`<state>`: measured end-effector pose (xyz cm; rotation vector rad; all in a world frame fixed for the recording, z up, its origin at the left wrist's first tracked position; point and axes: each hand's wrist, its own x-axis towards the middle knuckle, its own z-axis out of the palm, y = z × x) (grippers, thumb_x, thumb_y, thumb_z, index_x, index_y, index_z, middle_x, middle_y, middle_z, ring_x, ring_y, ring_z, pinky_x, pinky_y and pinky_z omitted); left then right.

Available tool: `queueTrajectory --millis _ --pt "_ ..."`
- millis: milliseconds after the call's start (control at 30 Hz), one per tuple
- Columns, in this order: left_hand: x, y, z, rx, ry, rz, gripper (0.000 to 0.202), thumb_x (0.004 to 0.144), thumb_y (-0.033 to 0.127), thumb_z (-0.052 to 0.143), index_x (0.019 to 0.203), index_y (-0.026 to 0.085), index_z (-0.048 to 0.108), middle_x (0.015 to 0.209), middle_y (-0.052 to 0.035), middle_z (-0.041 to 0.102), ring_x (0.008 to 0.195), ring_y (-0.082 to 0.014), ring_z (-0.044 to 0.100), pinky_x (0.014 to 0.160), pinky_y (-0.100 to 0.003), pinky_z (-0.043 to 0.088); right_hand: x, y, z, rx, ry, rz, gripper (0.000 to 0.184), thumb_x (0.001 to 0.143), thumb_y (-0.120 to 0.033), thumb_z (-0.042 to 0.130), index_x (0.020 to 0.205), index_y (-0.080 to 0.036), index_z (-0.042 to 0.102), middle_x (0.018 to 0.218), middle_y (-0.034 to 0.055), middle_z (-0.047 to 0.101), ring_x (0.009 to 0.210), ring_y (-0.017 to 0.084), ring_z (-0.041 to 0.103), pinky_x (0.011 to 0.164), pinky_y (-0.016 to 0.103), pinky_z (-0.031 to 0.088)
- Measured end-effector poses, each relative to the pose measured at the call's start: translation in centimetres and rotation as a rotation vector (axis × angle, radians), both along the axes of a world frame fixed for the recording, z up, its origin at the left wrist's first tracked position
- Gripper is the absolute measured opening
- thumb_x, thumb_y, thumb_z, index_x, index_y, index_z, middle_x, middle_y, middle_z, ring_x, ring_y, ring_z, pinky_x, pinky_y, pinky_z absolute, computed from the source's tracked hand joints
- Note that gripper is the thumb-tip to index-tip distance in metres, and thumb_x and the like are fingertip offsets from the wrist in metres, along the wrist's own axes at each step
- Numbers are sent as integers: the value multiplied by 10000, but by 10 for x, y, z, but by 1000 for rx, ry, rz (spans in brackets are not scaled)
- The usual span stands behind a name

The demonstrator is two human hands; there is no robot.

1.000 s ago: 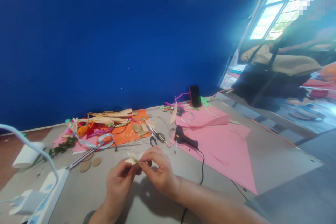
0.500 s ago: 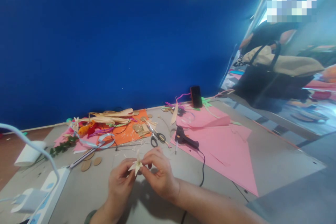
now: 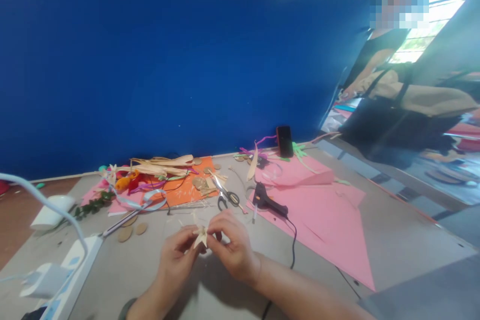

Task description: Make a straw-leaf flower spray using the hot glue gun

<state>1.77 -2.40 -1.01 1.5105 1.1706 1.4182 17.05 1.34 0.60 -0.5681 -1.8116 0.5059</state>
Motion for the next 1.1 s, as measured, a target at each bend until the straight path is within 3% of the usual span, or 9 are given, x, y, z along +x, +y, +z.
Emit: queueTrajectory --millis 167,267,400,700,1100 --pt "-9 4 5 -91 -93 67 174 748 306 697 852 178 755 932 -119 721 839 -245 672 697 -309 556 2 6 -5 82 -42 -52 62 856 -159 605 812 -203 613 720 8 659 648 151 587 723 340 422" --pt "-17 4 9 -67 -143 118 172 757 294 676 867 185 749 963 -112 703 814 -228 657 663 -297 555 4 10 -6 97 -60 -80 70 844 -140 603 823 -207 606 726 10 658 683 162 601 726 344 415" --pt "-23 2 15 -24 -149 112 168 760 318 684 824 176 744 920 -110 699 792 -219 639 673 -299 545 6 14 -7 130 -119 -87 71 841 -134 599 828 -204 595 718 9 653 682 166 606 737 357 399" --pt "-15 -2 25 -125 -211 162 194 707 319 766 771 158 678 809 -88 726 733 -200 656 669 -282 539 6 12 -9 170 -177 -76 79 838 -126 599 848 -204 601 722 16 652 667 165 604 741 367 391" --pt "-15 8 13 -207 -415 222 259 655 310 798 805 158 651 571 18 653 492 -112 576 463 -195 450 6 9 -6 136 -135 -48 99 829 -106 588 834 -205 596 703 11 650 665 172 612 733 370 387"
